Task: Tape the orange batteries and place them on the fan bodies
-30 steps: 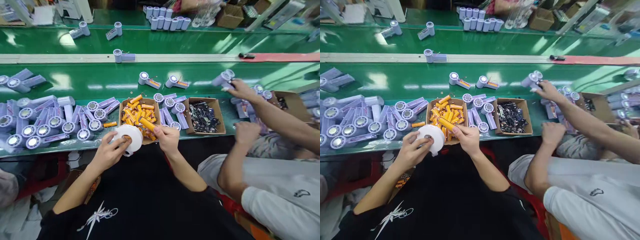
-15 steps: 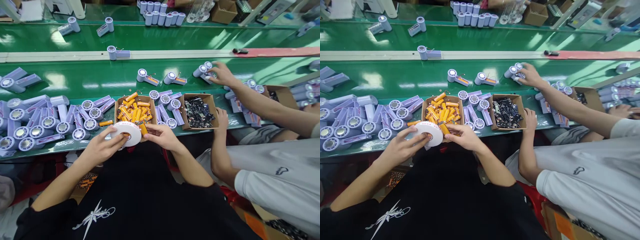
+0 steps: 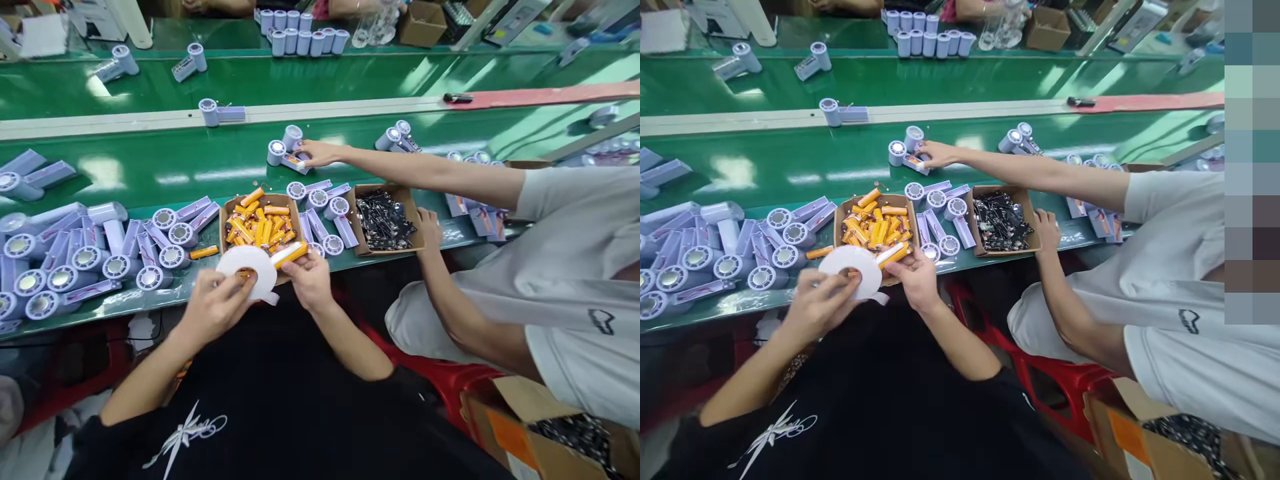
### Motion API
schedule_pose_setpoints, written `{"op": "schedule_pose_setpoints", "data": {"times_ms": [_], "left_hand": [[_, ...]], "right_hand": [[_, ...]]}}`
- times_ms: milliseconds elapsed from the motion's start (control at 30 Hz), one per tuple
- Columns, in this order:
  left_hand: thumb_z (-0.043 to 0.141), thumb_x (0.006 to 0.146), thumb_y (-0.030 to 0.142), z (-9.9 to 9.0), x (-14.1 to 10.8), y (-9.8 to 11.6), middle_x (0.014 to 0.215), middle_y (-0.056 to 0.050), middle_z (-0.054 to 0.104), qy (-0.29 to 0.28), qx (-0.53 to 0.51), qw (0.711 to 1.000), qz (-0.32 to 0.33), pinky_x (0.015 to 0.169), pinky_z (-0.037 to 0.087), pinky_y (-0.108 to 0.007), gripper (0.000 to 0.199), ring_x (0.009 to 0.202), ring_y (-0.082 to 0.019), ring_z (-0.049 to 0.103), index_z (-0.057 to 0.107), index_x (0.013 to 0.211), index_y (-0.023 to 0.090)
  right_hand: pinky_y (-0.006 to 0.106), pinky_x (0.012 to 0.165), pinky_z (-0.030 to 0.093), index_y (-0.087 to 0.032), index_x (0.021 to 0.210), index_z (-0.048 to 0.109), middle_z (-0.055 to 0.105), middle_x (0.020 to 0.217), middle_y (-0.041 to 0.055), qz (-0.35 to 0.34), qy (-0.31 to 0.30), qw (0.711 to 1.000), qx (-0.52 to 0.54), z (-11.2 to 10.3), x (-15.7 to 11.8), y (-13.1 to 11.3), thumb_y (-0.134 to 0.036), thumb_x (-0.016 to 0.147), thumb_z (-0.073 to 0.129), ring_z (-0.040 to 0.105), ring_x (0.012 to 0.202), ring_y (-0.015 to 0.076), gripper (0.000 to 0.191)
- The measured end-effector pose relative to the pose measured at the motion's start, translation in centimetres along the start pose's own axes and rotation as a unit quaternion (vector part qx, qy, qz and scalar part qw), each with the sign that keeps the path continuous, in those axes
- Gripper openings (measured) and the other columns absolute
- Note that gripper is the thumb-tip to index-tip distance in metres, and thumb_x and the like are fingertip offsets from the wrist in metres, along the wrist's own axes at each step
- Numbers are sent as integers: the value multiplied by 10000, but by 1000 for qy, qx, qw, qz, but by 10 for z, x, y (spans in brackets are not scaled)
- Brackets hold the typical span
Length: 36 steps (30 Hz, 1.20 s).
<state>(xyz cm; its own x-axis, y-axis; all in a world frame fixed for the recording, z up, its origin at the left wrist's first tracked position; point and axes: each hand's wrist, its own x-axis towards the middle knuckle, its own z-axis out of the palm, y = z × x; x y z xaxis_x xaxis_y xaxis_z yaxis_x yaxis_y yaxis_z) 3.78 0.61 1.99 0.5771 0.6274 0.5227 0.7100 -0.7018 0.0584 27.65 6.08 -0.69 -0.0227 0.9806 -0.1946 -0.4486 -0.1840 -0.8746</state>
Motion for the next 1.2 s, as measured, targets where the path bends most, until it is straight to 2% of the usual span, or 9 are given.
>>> {"op": "schedule_pose_setpoints", "data": {"times_ms": [133,267,400,600,700,833,933,1033,1200], "left_hand": [[790,996,212,24,-3,20,1070,-78,820,-33,-86,996,-2,865,524,-413,435,908,-230,630,711,1424,220],[825,966,348,26,38,-31,1341,-127,798,-180,-85,980,-21,1036,516,-541,520,1231,-363,618,727,1468,254],[703,1026,504,46,122,-84,1327,-96,801,-286,-149,946,-31,1120,503,-529,390,1272,-345,645,801,1334,285],[692,970,410,152,260,-73,1468,-215,714,-381,15,923,-52,1109,505,-543,480,1317,-417,650,763,1397,205],[817,821,398,190,297,-77,1224,-224,797,-445,34,893,-60,1036,544,-514,432,1189,-420,713,845,1199,192],[901,687,414,195,307,-135,1031,-199,812,-448,34,890,-72,1021,555,-508,439,1120,-416,736,864,1071,205],[862,702,391,184,295,-196,1115,-234,807,-429,47,895,-109,1046,539,-509,407,1161,-427,722,863,1045,170],[780,753,359,179,281,-241,1187,-171,826,-450,43,884,-123,1015,521,-402,394,1143,-347,719,874,1108,214],[715,851,455,184,276,-263,1094,-28,857,-446,-46,883,-138,858,464,-275,356,989,-226,714,872,1133,303]], "right_hand": [[334,941,715,-263,1049,775,866,1077,25,-135,92,986,26,-34,28,-41,-465,648,1056,839,1014,213,530],[360,1069,676,-320,1274,698,836,1191,11,-242,125,962,4,-77,40,-94,-485,714,1018,804,1220,218,666],[475,1036,697,-356,1307,603,853,1003,-19,-201,107,974,-6,-95,15,-73,-434,654,1073,856,1094,273,809],[535,950,707,-418,1262,453,828,989,-22,-220,181,955,-78,-115,2,-44,-668,673,1015,866,995,313,852],[514,862,716,-424,1264,432,821,967,-13,-232,177,948,-128,-126,1,-50,-721,745,948,862,915,304,790],[502,857,718,-383,1238,489,824,954,-10,-233,155,951,-129,-128,9,-68,-593,759,987,866,930,311,722],[493,942,712,-341,1234,585,839,1045,20,-231,115,955,-146,-112,50,-88,-432,748,1012,859,1055,317,653],[478,1093,664,-306,1306,674,838,1164,48,-214,15,955,-207,-81,129,-96,-386,760,974,832,1151,290,629],[450,1123,623,-182,1436,704,848,1188,88,-141,-155,884,-419,-33,265,-70,-265,845,807,820,1167,272,606]]}}
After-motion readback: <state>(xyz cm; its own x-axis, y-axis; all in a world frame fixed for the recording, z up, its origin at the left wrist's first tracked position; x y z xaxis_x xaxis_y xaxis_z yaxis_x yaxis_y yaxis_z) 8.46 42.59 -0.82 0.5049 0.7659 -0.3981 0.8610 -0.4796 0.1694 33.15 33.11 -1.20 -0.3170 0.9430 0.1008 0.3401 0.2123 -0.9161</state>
